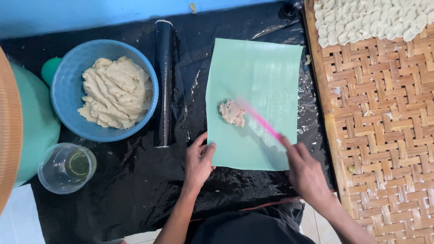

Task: Spreading and rolling dough onto a mat to form thin crackers.

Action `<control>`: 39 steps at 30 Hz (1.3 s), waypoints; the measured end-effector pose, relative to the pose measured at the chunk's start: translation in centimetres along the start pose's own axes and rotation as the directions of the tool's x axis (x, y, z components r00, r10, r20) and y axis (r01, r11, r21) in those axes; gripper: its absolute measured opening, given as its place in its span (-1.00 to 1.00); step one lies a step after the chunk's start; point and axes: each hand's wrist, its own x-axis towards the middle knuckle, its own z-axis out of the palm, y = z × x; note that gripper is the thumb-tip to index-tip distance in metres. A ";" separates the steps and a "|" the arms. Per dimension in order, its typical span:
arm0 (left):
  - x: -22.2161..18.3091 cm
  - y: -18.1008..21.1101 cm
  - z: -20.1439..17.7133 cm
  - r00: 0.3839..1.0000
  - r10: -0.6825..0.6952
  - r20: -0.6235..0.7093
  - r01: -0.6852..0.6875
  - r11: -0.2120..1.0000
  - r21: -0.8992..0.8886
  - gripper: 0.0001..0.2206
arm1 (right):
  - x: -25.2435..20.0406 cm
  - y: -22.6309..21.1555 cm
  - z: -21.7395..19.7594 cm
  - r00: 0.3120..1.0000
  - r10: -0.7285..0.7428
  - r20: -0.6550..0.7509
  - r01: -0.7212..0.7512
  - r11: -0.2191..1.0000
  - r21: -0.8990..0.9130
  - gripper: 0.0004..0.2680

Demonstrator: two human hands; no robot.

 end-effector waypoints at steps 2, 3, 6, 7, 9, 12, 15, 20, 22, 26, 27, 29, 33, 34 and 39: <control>-0.2 -0.6 0.0 1.000 -0.008 -0.010 0.008 1.000 -0.023 -0.64 | -0.8 0.8 0.8 0.999 0.050 -0.003 -0.050 0.999 0.010 -0.54; -0.3 -0.9 0.0 1.000 -0.016 -0.020 0.015 0.999 -0.045 -0.64 | -1.2 1.3 1.2 0.995 0.102 -0.006 -0.102 0.995 0.022 -0.55; -0.4 -1.2 0.3 1.000 -0.008 -0.026 0.007 0.999 -0.038 -0.65 | -3.8 4.0 5.8 0.961 0.208 0.179 -0.222 0.974 0.056 -0.50; -0.5 -1.6 0.2 0.999 -0.006 -0.032 0.005 0.999 -0.040 -0.65 | -3.7 2.6 4.9 0.962 0.202 0.181 -0.216 0.975 0.056 -0.50; -0.6 -2.4 -0.4 0.992 0.122 -0.015 -0.119 0.985 0.127 -0.68 | -3.2 -0.4 3.3 0.998 -0.057 -0.022 0.059 0.994 0.087 -0.54; -2.5 2.1 -1.3 0.977 0.206 -0.059 -0.158 0.877 0.453 -0.67 | -2.6 2.0 3.0 0.994 0.034 -0.102 -0.025 0.996 0.083 -0.61; -2.6 5.5 -2.7 0.860 0.467 -0.205 -0.176 0.649 0.740 -0.60 | -0.7 3.5 1.0 0.961 0.102 -0.256 -0.135 0.984 -0.114 -0.58; 1.7 5.5 -4.0 0.651 0.741 -0.164 -0.201 0.377 0.904 -0.45 | 2.7 8.8 -0.2 0.898 0.167 -0.408 -0.279 0.932 -0.233 -0.63; 3.4 4.9 -4.1 0.637 0.757 -0.145 -0.183 0.330 0.926 -0.39 | 3.2 11.2 -0.1 0.873 0.144 -0.466 -0.308 0.903 -0.298 -0.63; 4.8 5.2 -4.1 0.637 0.757 -0.144 -0.231 0.366 0.901 -0.31 | 3.4 13.6 0.1 0.881 0.004 -0.472 -0.231 0.876 -0.423 -0.63; 4.7 5.5 -3.9 0.680 0.714 -0.166 -0.253 0.441 0.861 -0.30 | 3.3 13.7 0.1 0.886 -0.022 -0.463 -0.227 0.851 -0.474 -0.65; 3.4 5.6 -3.1 0.697 0.696 -0.172 -0.296 0.498 0.815 -0.32 | 3.4 10.4 -0.2 0.859 -0.073 -0.506 -0.194 0.869 -0.455 -0.65; 1.0 5.9 -2.3 0.639 0.763 -0.099 -0.444 0.471 0.763 -0.41 | 3.2 7.1 1.9 0.921 -0.020 -0.389 -0.066 0.977 -0.205 -0.66; 0.8 6.3 -2.5 0.641 0.761 -0.103 -0.440 0.474 0.763 -0.41 | 3.8 6.4 2.1 0.923 -0.021 -0.384 -0.064 0.977 -0.205 -0.66; 0.5 6.6 -3.8 0.557 0.805 0.206 -0.525 0.149 0.838 -0.47 | 5.8 6.5 2.6 0.958 -0.103 -0.266 0.066 0.987 -0.145 -0.61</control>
